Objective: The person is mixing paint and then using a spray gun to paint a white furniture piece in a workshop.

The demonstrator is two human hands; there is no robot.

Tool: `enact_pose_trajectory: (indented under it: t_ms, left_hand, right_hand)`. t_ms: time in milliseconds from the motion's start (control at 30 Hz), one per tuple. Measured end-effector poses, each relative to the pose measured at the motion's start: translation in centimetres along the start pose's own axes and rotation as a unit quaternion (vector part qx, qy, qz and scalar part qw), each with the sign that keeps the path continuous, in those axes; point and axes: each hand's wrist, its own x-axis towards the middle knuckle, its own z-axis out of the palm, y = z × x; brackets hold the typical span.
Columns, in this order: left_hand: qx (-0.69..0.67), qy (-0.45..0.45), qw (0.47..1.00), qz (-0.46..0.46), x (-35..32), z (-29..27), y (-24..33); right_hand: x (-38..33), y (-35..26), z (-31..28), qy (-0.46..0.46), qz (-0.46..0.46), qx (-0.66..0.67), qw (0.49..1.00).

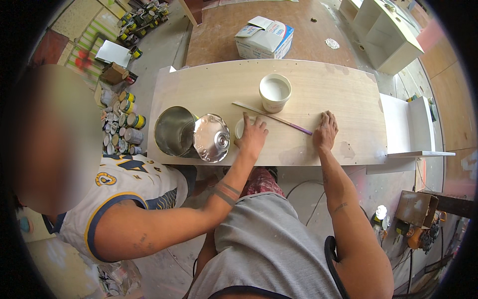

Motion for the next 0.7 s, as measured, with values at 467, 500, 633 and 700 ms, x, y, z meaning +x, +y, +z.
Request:
enact_pose_trajectory:
  t_ms: [467,500,633,700]
  left_hand:
    - [0.075,0.347,0.930,-0.096,-3.6,-18.2,-3.7]
    - [0.059,0.372,0.920,-0.108,-2.5,-19.0,-4.2]
    - [0.276,0.324,0.901,-0.086,2.6,-19.7,-5.7]
    - [0.360,0.334,0.867,-0.090,4.7,-18.9,-5.2]
  right_hand:
    - [-0.2,0.9,-0.2,0.002,0.002,0.004,1.000]
    - [-0.3,0.9,-0.1,0.005,0.000,0.000,1.000]
    - [-0.2,0.7,-0.1,0.013,-0.004,-0.006,1.000]
    - [-0.3,1.2,-0.5,0.010,0.003,-0.008,1.000]
